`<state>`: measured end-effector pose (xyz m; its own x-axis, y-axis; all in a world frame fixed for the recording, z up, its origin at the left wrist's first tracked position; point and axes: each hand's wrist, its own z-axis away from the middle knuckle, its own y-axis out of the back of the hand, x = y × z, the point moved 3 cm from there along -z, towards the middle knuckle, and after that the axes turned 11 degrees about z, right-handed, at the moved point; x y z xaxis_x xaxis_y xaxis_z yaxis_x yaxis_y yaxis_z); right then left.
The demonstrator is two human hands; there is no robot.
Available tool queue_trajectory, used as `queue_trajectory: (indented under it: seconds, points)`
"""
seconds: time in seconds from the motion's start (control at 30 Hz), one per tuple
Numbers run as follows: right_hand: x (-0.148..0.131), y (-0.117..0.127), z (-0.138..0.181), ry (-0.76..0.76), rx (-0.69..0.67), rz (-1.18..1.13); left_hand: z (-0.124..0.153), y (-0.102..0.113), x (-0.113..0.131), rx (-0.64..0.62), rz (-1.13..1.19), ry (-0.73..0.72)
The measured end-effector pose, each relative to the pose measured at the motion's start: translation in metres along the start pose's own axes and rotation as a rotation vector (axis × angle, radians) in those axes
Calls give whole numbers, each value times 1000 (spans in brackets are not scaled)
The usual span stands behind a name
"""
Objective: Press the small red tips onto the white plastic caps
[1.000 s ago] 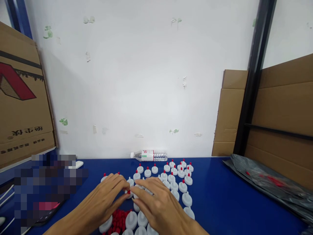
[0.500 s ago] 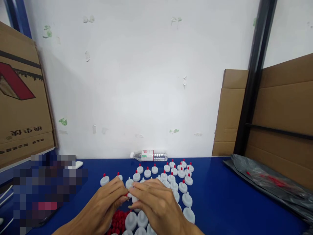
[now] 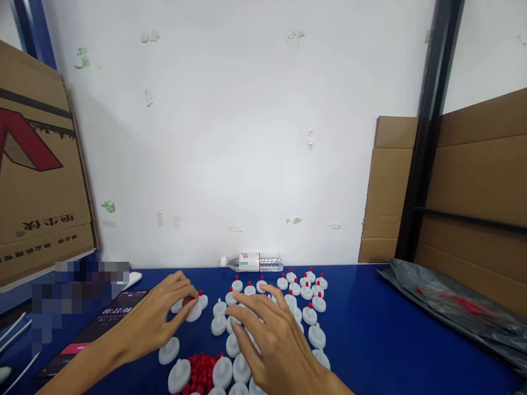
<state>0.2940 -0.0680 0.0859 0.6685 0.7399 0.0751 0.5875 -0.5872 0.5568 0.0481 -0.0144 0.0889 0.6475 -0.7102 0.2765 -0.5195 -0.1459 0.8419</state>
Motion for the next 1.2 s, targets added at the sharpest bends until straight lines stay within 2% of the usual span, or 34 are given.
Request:
queue_trajectory:
  seconds: [0.07,0.13,0.33,0.57,0.7,0.83,1.0,1.1,1.2]
  points:
    - [1,-1,1,0,-6,-8,3,-7,-11,-78,-46,65]
    - [1,-1,1,4,-18,-13,5,-13,-16,-105,-63,96]
    - [0,-1,0,5,-28,-24,2,-16,-5,-85,-18,82]
    - [-2,0,0,23,-45,-21,10,-36,-6,-211,4,67]
    - [-1,-2,0,31,-56,-12,15,-42,-10,-175,29,11]
    - [1,-3,1,29,-54,-21,10,-31,-3,-131,38,-28]
    - [1,-3,0,10,-65,-10,3,-20,3,-95,29,7]
    - [1,-3,0,13,-67,-12,4,-26,-3,-101,23,32]
    - [1,-3,0,14,-83,-17,9,-36,-9,-133,29,-4]
